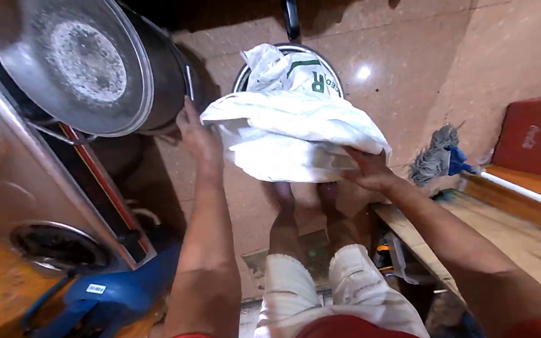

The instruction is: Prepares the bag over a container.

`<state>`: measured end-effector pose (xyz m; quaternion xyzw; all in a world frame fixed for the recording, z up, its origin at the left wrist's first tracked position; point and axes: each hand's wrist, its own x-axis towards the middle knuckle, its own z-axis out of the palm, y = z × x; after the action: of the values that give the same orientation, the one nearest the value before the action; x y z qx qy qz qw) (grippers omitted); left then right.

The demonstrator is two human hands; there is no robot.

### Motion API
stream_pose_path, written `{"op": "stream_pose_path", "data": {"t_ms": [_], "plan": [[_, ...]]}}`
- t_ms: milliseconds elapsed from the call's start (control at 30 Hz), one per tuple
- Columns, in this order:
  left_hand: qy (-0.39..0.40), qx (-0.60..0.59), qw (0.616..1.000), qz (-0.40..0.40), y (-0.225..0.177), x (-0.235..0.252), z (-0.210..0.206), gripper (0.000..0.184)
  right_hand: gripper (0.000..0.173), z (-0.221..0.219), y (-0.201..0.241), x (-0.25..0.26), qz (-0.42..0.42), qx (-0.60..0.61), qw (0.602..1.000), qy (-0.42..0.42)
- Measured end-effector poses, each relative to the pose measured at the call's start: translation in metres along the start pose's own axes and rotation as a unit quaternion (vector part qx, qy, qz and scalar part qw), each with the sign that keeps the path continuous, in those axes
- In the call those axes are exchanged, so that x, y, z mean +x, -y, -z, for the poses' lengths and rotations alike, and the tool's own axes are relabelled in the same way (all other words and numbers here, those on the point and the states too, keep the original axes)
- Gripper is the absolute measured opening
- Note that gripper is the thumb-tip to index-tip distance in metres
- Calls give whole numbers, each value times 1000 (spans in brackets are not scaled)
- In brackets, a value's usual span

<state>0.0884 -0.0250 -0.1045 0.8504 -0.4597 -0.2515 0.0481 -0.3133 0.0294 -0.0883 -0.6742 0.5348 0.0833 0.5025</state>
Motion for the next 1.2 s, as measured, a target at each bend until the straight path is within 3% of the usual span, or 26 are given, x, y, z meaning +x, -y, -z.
{"op": "stream_pose_path", "data": {"t_ms": [100, 167, 233, 300, 367, 433, 500, 567, 633, 733, 767, 833, 867, 967, 1033, 1100, 1133, 1200], "plan": [[-15, 71, 986, -153, -24, -25, -9, 94, 75, -4, 11, 21, 60, 13, 993, -104], [-51, 111, 967, -224, -45, -32, -20, 93, 77, -8, 13, 40, 60, -9, 985, -164], [-36, 143, 960, -237, -69, -32, -29, 90, 76, -11, 19, 56, 33, -21, 979, -201], [28, 182, 961, -206, -84, -26, -37, 71, 74, -20, 29, 66, 5, -29, 982, -185], [73, 192, 965, -166, -89, -17, -45, 42, 88, -34, 40, 76, 3, -51, 991, -123], [112, 178, 972, -101, -92, -13, -43, 44, 97, -50, 46, 83, 5, -95, 995, -24], [116, 151, 982, -5, -92, -8, -32, 48, 84, -62, 48, 84, -9, -125, 988, 88], [96, 111, 985, 92, -85, 1, -17, 51, 88, -67, 45, 78, -43, -128, 974, 183], [69, 72, 981, 165, -73, 10, -7, 51, 91, -59, 44, 67, -67, -126, 968, 208], [37, 61, 975, 210, -54, 10, 0, 49, 99, -19, 61, 53, -117, -173, 957, 200], [13, 56, 979, 197, -49, 8, 0, 51, 98, -4, 66, 50, -127, -186, 958, 179], [-32, 91, 988, 123, -45, 4, -1, 84, 89, 14, 65, 48, -100, -220, 965, 106], [-53, 119, 990, 61, -49, 2, -2, 91, 84, 19, 61, 50, -71, -226, 969, 75], [-139, 146, 956, -215, -78, -15, -11, 73, 75, 19, 47, 58, 25, -242, 970, 9], [-130, 131, 923, -337, -103, -28, -17, 81, 71, 15, 48, 61, 54, -245, 968, 13], [-58, 137, 917, -369, -121, -33, -23, 88, 67, 10, 50, 60, 61, -245, 967, 40], [-30, 145, 920, -364, -125, -29, -26, 80, 66, 7, 50, 58, 62, -246, 966, 50], [1, 158, 932, -326, -123, -11, -32, 44, 65, 2, 48, 52, 44, -249, 964, 85]]}}
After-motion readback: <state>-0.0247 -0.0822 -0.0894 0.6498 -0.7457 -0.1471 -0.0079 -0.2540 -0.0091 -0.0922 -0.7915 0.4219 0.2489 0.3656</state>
